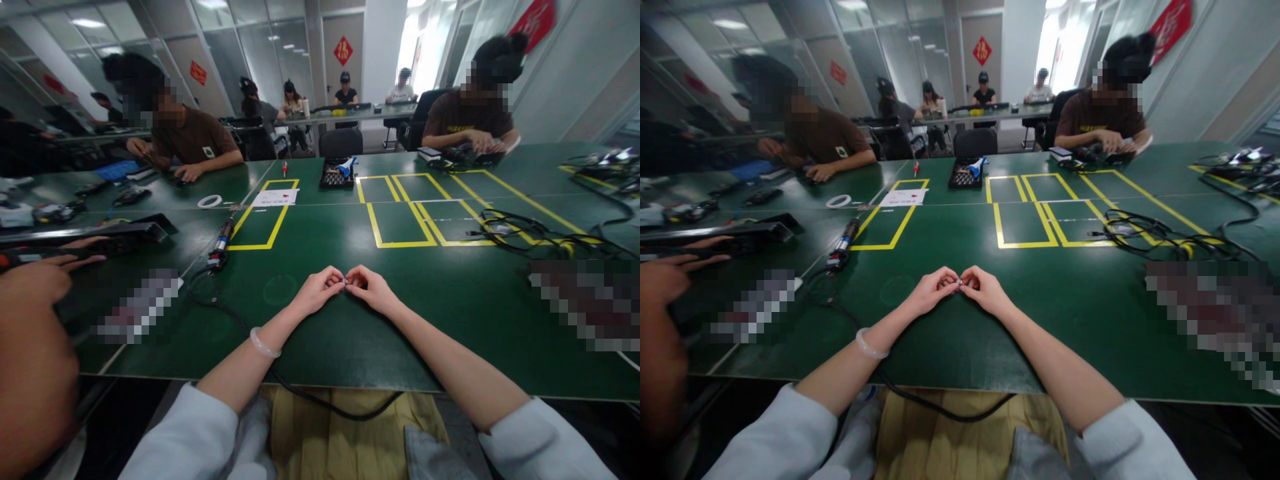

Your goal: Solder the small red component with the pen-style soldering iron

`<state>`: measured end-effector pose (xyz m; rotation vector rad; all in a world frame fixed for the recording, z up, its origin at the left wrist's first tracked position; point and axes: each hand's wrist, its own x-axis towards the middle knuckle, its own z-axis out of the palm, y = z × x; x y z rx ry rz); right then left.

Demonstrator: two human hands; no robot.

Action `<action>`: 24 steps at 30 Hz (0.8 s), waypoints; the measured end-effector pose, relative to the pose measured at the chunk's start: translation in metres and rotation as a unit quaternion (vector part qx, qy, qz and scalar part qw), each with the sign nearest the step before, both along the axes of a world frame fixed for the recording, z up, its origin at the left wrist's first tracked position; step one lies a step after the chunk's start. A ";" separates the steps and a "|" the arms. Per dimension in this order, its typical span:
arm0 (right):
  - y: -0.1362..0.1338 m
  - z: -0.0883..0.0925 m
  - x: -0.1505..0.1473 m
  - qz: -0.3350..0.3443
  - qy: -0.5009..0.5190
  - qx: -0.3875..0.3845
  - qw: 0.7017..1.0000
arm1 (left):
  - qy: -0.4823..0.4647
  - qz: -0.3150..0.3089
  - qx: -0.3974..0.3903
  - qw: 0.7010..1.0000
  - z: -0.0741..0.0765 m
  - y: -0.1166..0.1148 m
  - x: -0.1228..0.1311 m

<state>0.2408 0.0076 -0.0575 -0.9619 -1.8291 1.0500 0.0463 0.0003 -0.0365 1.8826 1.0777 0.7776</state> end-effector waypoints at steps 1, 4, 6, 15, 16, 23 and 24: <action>0.000 0.000 0.000 0.000 -0.003 0.003 1.000 | 0.006 -0.001 0.004 1.000 0.001 0.000 0.000; 0.000 0.000 0.001 -0.008 -0.010 0.004 1.000 | 0.027 0.002 0.024 0.999 0.006 0.004 -0.006; 0.001 0.001 0.002 -0.018 -0.017 0.005 1.000 | 0.060 0.035 0.071 0.995 0.012 0.013 -0.019; 0.001 0.000 0.003 -0.017 -0.043 0.001 0.999 | 0.425 0.403 0.154 0.796 0.027 0.066 -0.171; 0.001 0.000 0.003 -0.015 -0.042 0.000 0.999 | 0.442 0.426 0.120 0.780 0.028 0.069 -0.188; 0.000 0.001 0.002 -0.012 -0.040 0.004 0.999 | 0.518 0.394 -0.042 0.758 0.032 0.080 -0.259; 0.000 0.001 0.002 -0.012 -0.041 0.005 0.999 | 0.522 0.387 -0.043 0.759 0.031 0.081 -0.263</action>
